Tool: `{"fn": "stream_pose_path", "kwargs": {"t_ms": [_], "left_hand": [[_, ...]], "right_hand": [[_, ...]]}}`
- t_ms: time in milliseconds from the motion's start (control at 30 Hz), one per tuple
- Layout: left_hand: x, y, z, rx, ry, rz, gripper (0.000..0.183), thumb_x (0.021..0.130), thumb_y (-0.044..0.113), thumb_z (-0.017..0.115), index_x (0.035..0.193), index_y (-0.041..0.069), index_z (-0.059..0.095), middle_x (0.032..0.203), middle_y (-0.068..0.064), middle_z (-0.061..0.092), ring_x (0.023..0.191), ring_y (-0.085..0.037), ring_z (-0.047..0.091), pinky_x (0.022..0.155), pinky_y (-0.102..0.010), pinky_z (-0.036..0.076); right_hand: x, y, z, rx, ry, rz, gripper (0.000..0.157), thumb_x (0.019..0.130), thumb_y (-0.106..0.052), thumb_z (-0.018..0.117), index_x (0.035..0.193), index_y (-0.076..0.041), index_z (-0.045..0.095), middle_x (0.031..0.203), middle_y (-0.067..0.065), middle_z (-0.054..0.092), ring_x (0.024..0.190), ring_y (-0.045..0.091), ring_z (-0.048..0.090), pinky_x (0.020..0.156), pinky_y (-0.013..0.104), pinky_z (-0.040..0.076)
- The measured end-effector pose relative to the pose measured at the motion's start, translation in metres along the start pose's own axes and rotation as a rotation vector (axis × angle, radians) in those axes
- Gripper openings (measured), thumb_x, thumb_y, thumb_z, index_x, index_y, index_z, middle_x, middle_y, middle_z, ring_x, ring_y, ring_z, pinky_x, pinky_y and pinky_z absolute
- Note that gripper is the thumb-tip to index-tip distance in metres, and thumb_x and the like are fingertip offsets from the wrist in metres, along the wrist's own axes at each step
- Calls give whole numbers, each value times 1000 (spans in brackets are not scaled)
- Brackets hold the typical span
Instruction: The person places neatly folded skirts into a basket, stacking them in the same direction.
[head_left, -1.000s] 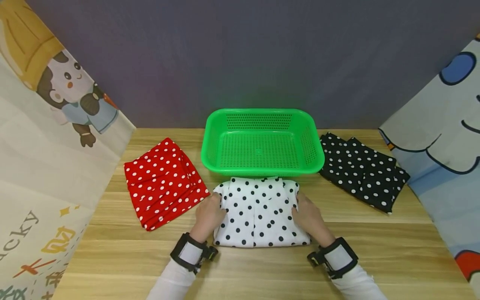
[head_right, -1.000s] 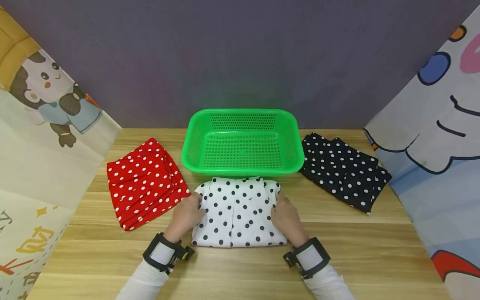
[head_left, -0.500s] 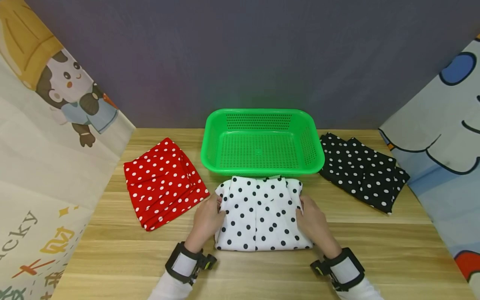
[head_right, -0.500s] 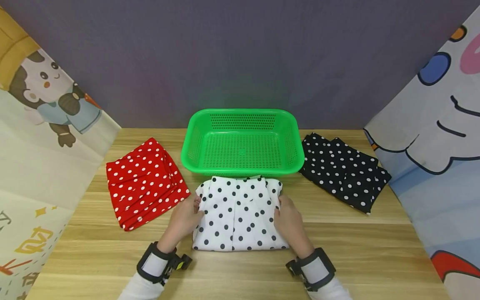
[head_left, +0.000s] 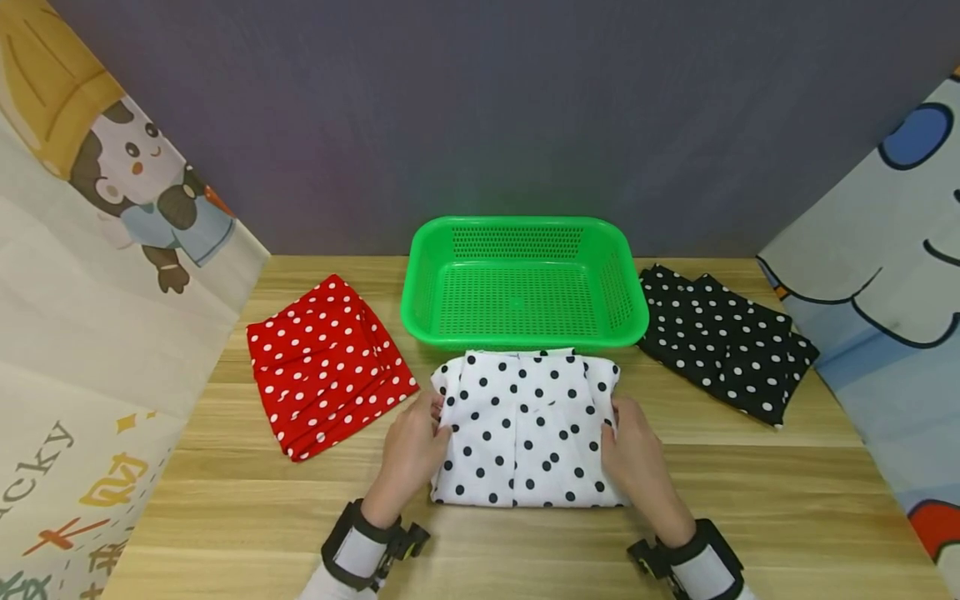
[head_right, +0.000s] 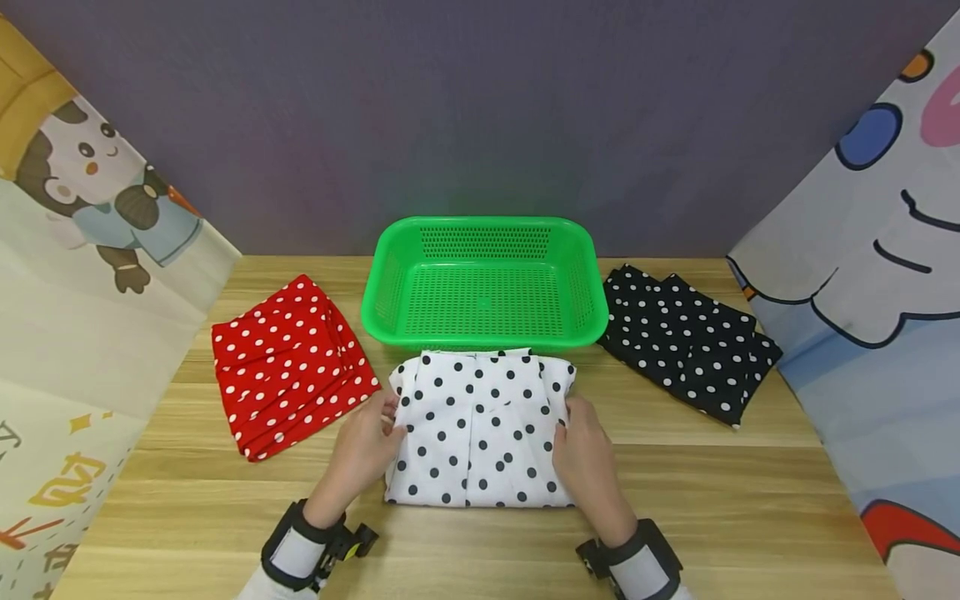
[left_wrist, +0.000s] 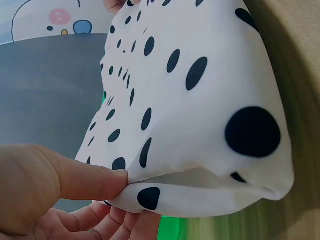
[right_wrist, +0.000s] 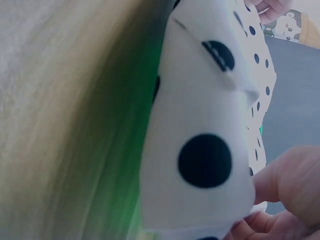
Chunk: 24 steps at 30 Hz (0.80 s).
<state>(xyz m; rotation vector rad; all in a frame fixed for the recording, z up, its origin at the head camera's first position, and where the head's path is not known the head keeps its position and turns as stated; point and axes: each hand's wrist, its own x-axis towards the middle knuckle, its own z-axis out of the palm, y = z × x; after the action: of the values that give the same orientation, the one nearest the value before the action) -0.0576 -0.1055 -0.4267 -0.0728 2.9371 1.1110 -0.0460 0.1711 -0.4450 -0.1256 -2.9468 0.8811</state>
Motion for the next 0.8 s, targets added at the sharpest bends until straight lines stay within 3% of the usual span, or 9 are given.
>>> {"fn": "stream_pose_path", "kwargs": {"t_ms": [333, 800], "left_hand": [[1, 8, -9, 5, 10, 31, 29, 78, 2, 68, 105, 3, 58, 86, -5, 60, 65, -14, 51, 54, -22, 43], [-3, 15, -17, 30, 18, 38, 31, 77, 3, 68, 106, 4, 58, 85, -4, 61, 64, -13, 50, 53, -23, 42]], "right_hand": [[-3, -4, -7, 0, 118, -67, 30, 85, -1, 54, 113, 8, 48, 100, 22, 55, 87, 34, 59, 68, 48, 50], [-5, -9, -15, -8, 104, -46, 29, 87, -3, 53, 113, 6, 47, 98, 19, 55, 83, 31, 59, 65, 46, 49]]}}
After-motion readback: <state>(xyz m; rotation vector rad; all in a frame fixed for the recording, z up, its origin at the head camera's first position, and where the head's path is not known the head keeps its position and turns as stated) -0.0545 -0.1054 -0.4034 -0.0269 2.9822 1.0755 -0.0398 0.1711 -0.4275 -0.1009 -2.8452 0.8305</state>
